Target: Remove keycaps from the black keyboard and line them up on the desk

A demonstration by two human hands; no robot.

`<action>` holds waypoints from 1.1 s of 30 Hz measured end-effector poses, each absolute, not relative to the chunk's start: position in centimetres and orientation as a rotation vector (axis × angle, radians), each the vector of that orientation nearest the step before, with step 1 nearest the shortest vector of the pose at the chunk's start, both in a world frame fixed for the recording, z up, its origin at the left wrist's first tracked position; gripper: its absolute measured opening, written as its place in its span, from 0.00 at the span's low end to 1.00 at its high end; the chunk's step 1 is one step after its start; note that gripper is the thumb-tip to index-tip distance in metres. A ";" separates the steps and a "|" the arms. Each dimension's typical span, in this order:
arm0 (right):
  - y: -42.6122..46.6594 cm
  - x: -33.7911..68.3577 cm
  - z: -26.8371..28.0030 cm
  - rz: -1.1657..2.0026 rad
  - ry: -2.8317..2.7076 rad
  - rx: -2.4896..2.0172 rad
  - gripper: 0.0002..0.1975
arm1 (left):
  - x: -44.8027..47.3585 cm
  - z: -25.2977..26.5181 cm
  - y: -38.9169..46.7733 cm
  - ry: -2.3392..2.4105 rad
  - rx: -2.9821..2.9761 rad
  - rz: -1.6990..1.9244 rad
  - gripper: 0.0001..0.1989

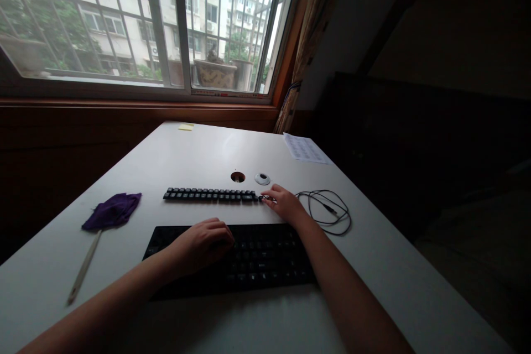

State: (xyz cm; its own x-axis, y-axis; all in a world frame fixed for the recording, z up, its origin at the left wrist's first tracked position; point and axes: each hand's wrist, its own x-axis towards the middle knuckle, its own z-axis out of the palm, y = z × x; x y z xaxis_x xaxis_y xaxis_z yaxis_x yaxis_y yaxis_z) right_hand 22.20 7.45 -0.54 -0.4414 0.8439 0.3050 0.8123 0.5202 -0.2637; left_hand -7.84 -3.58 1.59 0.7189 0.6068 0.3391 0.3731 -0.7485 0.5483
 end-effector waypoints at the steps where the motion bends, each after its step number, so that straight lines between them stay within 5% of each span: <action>1: 7.5 22.2 -0.5 0.116 -2.370 -1.357 0.11 | -7.8 1.6 -3.6 0.748 2.477 0.710 0.05; 33: 7.4 22.0 -0.4 0.069 -2.379 -1.375 0.08 | -7.7 1.9 -3.7 0.764 2.469 0.709 0.06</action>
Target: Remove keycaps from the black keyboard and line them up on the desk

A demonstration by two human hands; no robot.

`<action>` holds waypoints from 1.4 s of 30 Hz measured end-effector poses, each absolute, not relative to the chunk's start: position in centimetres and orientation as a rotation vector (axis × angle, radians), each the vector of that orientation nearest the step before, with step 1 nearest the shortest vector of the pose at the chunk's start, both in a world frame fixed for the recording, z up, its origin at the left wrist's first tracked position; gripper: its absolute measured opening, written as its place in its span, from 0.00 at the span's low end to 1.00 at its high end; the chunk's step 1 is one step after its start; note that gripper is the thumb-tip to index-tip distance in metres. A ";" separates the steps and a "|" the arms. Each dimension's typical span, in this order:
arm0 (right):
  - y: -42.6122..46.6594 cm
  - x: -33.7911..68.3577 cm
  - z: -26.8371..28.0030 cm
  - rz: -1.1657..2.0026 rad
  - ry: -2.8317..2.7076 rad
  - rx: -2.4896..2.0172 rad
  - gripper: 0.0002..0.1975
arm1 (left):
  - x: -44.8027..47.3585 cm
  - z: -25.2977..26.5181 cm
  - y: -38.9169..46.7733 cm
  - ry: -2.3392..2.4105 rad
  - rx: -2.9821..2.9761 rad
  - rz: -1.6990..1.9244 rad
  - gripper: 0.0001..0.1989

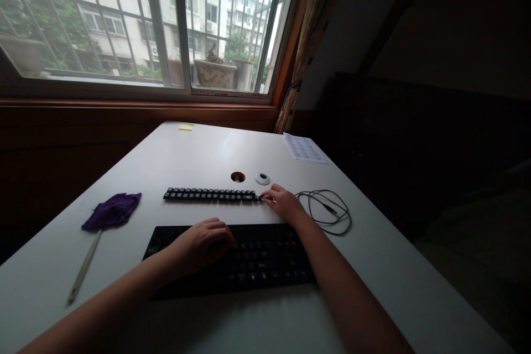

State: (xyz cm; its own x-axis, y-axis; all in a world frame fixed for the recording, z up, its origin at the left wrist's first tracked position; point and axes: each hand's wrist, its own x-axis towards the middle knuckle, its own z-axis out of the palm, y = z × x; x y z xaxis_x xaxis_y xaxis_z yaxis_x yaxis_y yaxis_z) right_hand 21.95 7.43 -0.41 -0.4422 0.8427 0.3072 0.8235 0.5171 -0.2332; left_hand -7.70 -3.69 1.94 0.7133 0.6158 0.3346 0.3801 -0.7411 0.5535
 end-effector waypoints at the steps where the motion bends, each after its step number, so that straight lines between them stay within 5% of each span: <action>1: 7.4 22.0 -0.4 0.068 -2.376 -1.373 0.08 | -7.7 1.9 -3.7 0.766 2.466 0.707 0.05; 25: 7.5 22.1 -0.4 0.113 -2.362 -1.360 0.11 | -7.9 1.6 -3.6 0.741 2.477 0.722 0.05; 42: 4.5 23.0 6.2 0.060 -1.881 -1.288 0.23 | -7.8 1.5 -3.5 0.736 2.496 0.708 0.05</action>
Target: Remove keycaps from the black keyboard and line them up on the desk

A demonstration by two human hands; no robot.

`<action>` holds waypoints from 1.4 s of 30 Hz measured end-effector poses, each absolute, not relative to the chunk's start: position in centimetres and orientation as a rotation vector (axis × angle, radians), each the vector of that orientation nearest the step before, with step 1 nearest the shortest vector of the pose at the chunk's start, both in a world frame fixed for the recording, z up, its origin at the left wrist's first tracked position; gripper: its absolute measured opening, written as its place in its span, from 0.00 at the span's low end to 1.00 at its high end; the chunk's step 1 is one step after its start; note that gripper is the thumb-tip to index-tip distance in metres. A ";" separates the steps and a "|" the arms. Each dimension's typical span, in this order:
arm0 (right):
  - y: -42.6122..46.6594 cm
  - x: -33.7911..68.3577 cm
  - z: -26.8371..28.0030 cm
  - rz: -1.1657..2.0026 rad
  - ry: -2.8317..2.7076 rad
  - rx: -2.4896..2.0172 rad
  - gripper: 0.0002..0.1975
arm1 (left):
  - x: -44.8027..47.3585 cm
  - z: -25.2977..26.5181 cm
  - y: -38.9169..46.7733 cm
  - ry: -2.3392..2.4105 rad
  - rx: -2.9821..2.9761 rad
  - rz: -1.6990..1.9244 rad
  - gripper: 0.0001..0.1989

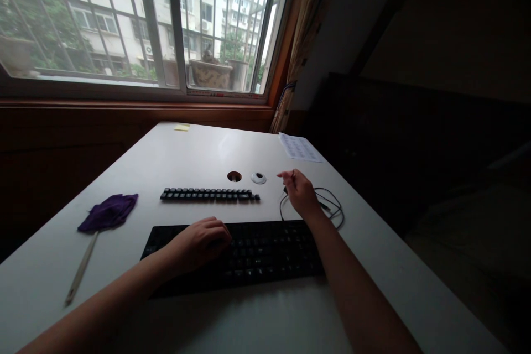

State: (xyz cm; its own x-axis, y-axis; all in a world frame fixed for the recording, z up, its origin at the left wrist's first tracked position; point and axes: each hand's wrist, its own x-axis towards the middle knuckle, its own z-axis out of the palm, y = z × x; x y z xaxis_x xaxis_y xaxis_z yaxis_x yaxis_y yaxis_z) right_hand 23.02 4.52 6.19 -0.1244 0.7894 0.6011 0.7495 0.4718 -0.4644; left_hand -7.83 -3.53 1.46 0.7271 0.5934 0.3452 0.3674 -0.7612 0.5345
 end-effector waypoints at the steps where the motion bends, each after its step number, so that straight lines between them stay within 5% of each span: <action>1: 3.9 23.2 6.6 0.032 -1.846 -1.318 0.24 | -7.8 1.5 -3.6 0.738 2.499 0.704 0.05; 26: -3.3 24.6 3.3 0.023 -1.895 -1.667 0.17 | -7.7 1.6 -3.6 0.721 2.522 0.719 0.07; 42: -2.3 26.1 2.1 0.324 -1.774 -1.789 0.27 | -7.6 1.4 -3.7 0.751 2.530 0.680 0.06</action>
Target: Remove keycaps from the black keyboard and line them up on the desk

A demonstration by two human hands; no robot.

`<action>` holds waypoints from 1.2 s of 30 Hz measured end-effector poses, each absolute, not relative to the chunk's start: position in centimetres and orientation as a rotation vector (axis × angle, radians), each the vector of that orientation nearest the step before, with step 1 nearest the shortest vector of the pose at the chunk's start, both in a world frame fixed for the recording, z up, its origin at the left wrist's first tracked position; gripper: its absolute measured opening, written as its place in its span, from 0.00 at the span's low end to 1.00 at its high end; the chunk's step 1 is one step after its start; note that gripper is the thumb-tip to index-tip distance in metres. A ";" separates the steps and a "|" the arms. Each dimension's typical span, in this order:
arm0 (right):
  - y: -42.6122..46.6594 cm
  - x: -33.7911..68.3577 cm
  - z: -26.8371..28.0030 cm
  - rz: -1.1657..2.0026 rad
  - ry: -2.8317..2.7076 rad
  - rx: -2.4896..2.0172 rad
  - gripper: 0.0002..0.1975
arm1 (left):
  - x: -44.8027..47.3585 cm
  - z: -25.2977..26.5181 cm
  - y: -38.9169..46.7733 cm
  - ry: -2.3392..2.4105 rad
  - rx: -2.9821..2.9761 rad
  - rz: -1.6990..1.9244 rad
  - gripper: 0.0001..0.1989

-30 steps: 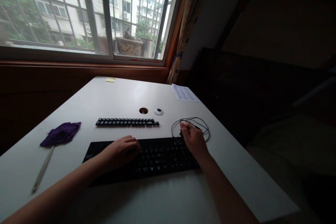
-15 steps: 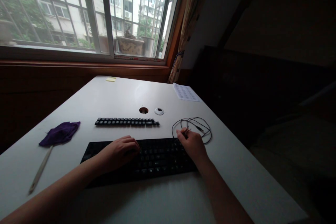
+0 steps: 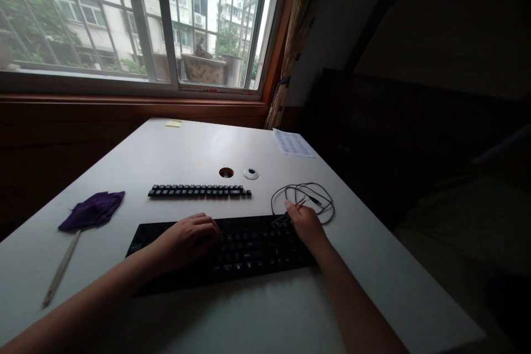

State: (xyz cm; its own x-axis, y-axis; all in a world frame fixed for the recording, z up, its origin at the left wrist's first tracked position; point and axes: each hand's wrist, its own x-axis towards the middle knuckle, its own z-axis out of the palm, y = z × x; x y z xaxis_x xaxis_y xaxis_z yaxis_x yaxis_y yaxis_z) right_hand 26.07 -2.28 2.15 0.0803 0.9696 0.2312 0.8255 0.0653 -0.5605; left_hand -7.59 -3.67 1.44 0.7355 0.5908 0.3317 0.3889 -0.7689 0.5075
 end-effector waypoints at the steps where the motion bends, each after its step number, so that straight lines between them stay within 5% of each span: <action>1: -2.3 26.2 2.1 0.317 -1.767 -1.785 0.27 | -7.6 1.4 -3.6 0.749 2.530 0.678 0.06; 16: -4.3 22.9 3.9 0.229 -1.874 -1.432 0.24 | -7.6 1.5 -3.6 0.717 2.528 0.728 0.08; 26: -5.7 18.4 2.9 0.677 -1.954 -1.152 0.21 | -7.9 1.3 -3.9 0.811 2.455 0.786 0.14; 36: -6.2 17.1 2.5 0.795 -1.988 -1.024 0.16 | -7.9 1.2 -3.6 0.751 2.479 0.743 0.14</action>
State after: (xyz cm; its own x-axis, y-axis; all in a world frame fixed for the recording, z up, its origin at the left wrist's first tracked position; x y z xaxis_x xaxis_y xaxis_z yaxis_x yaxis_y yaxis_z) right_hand 17.05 -6.17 2.50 -0.3988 0.8542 0.3335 0.3888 0.4869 -0.7821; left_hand -7.92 -3.56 1.24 0.7079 0.6065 0.3620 0.3683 -0.7543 0.5436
